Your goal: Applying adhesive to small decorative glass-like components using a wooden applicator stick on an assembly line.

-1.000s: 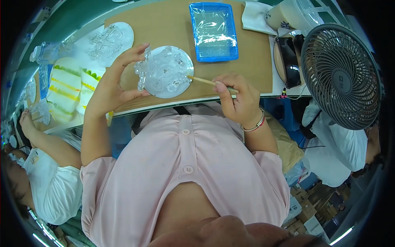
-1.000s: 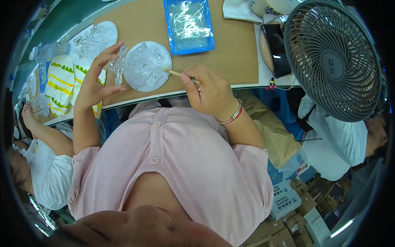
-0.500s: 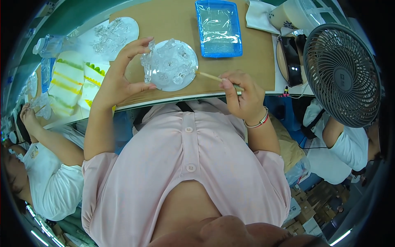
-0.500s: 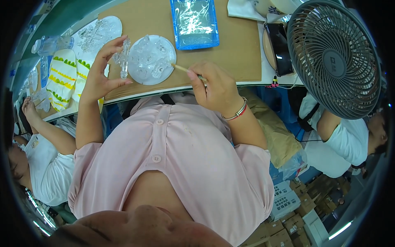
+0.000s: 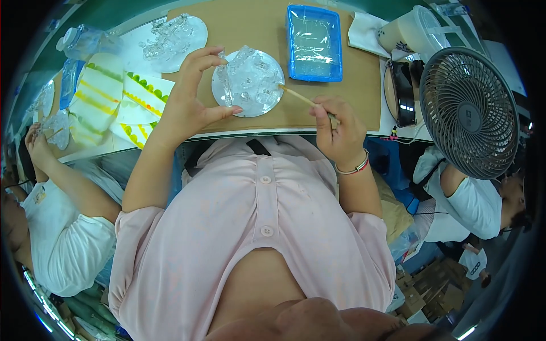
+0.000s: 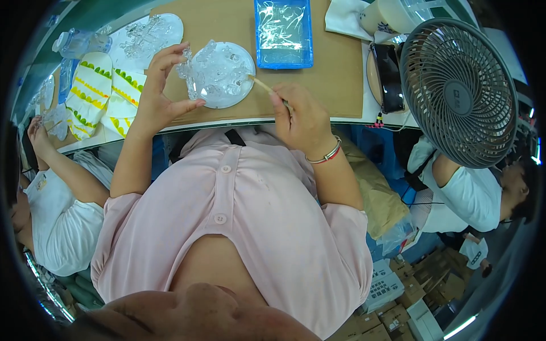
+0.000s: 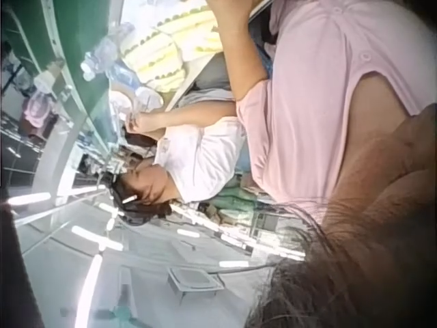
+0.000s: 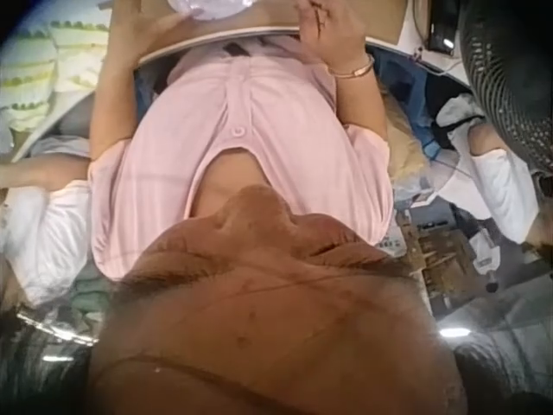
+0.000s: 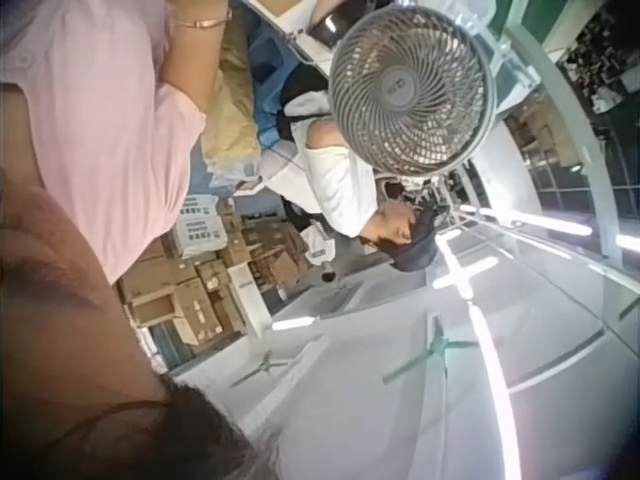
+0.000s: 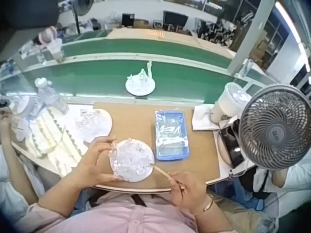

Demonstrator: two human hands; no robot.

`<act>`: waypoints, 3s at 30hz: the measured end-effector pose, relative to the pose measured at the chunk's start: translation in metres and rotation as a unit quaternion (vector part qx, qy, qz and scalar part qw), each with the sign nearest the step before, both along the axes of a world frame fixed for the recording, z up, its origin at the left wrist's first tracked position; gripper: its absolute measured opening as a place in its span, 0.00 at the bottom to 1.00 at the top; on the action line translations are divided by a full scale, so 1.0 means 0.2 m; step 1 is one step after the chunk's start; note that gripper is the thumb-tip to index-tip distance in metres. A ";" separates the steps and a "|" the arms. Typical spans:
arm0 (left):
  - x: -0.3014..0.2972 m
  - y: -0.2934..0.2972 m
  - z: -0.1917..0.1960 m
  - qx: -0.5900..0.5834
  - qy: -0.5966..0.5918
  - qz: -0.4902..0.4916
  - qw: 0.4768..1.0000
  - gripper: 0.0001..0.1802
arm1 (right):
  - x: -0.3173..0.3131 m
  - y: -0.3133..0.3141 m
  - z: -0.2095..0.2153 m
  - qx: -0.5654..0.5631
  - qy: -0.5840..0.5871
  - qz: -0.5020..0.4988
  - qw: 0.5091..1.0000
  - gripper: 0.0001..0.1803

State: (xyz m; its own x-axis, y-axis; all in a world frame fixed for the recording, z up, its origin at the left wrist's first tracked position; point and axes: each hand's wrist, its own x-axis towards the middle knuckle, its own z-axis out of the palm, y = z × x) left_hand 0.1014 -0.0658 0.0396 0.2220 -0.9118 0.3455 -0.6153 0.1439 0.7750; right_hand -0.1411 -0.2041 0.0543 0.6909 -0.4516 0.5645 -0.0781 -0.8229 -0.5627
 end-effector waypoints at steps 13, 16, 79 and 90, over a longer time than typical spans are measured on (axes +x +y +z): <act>-0.10 -0.01 -0.05 -0.040 0.011 0.096 0.994 0.41 | 0.01 0.15 0.00 -0.052 0.023 0.077 0.995 0.05; -0.11 -0.01 -0.02 -0.033 -0.006 0.098 0.995 0.42 | 0.03 0.14 -0.01 -0.048 0.011 0.081 0.995 0.06; -0.15 0.13 0.04 -0.031 -0.243 0.152 0.958 0.08 | -0.11 0.01 0.22 0.010 -0.069 -0.010 0.998 0.03; -0.11 0.11 0.12 -0.059 -0.124 0.155 0.978 0.16 | -0.03 -0.19 0.08 0.034 0.091 -0.101 0.990 0.05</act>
